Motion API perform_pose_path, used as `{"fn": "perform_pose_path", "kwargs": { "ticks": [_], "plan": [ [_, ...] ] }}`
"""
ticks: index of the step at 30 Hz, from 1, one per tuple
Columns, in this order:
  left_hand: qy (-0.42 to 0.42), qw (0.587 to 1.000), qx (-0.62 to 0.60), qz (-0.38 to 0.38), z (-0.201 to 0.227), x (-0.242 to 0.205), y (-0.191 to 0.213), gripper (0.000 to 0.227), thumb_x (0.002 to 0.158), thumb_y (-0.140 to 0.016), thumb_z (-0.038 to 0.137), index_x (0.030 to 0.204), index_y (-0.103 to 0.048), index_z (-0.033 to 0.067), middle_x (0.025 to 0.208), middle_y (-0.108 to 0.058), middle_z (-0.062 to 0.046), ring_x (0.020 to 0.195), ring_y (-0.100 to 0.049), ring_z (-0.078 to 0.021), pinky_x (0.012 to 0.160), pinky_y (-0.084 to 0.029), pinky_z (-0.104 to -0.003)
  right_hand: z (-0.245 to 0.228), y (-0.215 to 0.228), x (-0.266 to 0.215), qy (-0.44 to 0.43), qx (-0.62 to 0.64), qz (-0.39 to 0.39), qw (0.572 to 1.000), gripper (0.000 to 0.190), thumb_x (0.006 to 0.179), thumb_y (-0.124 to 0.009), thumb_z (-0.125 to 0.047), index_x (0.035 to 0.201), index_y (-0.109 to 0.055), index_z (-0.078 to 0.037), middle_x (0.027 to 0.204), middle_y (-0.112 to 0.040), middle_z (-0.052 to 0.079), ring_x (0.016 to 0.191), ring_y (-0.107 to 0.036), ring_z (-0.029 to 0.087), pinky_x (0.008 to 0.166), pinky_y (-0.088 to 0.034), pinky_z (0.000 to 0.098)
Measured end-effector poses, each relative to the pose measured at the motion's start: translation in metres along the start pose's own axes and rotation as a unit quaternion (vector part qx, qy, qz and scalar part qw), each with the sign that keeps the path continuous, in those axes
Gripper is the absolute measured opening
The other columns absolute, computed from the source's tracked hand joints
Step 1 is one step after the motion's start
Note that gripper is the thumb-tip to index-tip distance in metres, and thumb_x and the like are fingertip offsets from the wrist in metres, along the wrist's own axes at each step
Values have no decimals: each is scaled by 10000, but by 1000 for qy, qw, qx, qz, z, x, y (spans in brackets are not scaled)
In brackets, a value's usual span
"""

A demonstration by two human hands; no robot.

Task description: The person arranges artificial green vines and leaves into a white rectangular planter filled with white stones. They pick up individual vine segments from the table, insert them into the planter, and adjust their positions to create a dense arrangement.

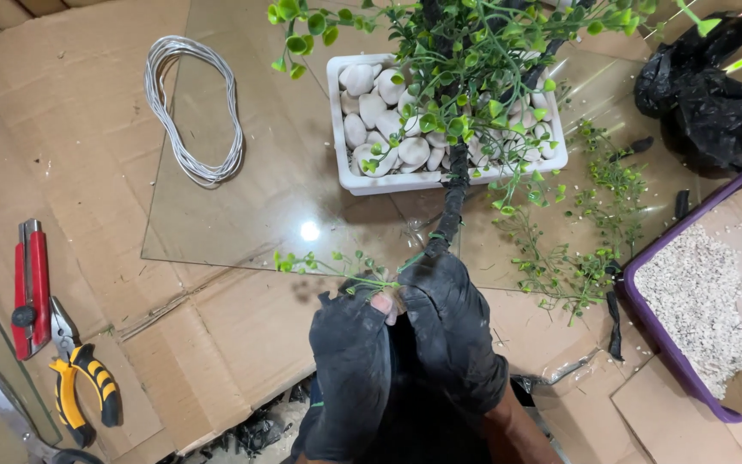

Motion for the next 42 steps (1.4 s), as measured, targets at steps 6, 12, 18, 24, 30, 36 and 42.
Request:
{"fn": "perform_pose_path", "kwargs": {
  "ticks": [6, 12, 18, 24, 30, 36, 42],
  "plan": [
    [-318, 680, 652, -103, -5, 42, 26, 129, 939, -708, 299, 927, -817, 230, 923, -776, 36, 900, -674, -288, 679, -467, -437, 29, 0, 13, 38, -6, -15, 999, 252, 1027, -516, -103, 1225, -665, -54, 1212, -672, 151, 1095, -680, 370, 948, -548, 462],
    [-137, 855, 497, -63, 25, 57, -8, 350, 871, -782, 257, 577, -621, 154, 608, -655, 59, 668, -599, -129, 719, -475, -353, 41, -4, 31, 110, 60, 4, 992, 208, 1031, -520, -74, 1155, -686, -55, 1211, -691, 152, 1124, -693, 378, 1034, -556, 503],
    [-276, 730, 617, -103, 7, 66, -1, 411, 962, -741, 284, 620, -536, 184, 573, -497, 40, 597, -502, -199, 583, -361, -413, 52, -12, 26, 36, 73, 46, 996, 207, 1055, -536, -152, 1159, -699, -76, 1187, -706, 118, 1135, -700, 359, 1083, -545, 506],
    [-357, 814, 424, -173, 12, 56, -12, 254, 937, -747, 217, 1164, -718, 106, 1042, -771, -58, 915, -753, -235, 783, -538, -360, 77, -20, 6, 13, 47, 96, 994, 346, 1061, -605, -141, 1392, -568, -50, 1321, -694, 162, 1232, -698, 360, 1140, -549, 486],
    [-377, 786, 473, -128, -12, 66, 0, 170, 949, -738, 133, 1104, -781, 188, 1044, -790, -8, 941, -752, -234, 796, -522, -353, 80, -23, 6, -50, 58, 116, 990, 279, 1061, -602, -160, 1329, -626, -83, 1334, -661, 128, 1302, -631, 341, 1177, -522, 488],
    [-229, 892, 389, 16, 28, 74, -42, 256, 915, -785, 148, 722, -617, 134, 701, -584, 22, 707, -551, -168, 762, -490, -331, 37, -10, 41, -69, 20, 160, 984, 158, 956, -749, -146, 1059, -726, -27, 1026, -708, 191, 995, -683, 406, 887, -597, 486],
    [-439, 663, 607, -1, 8, 136, 1, 121, 991, -698, 285, 1029, -659, 178, 971, -644, -37, 886, -576, -251, 912, -489, -483, 63, -8, 31, -136, -31, 240, 961, 318, 871, -846, -433, 1147, -745, -312, 1044, -746, -109, 978, -738, 209, 889, -669, 389]
  ]
}}
Point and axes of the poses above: each hand's wrist, its own x-axis towards the middle knuckle, its own y-axis out of the back of the hand, z = x × y, the point moved 1 cm from there along x, towards the middle knuckle
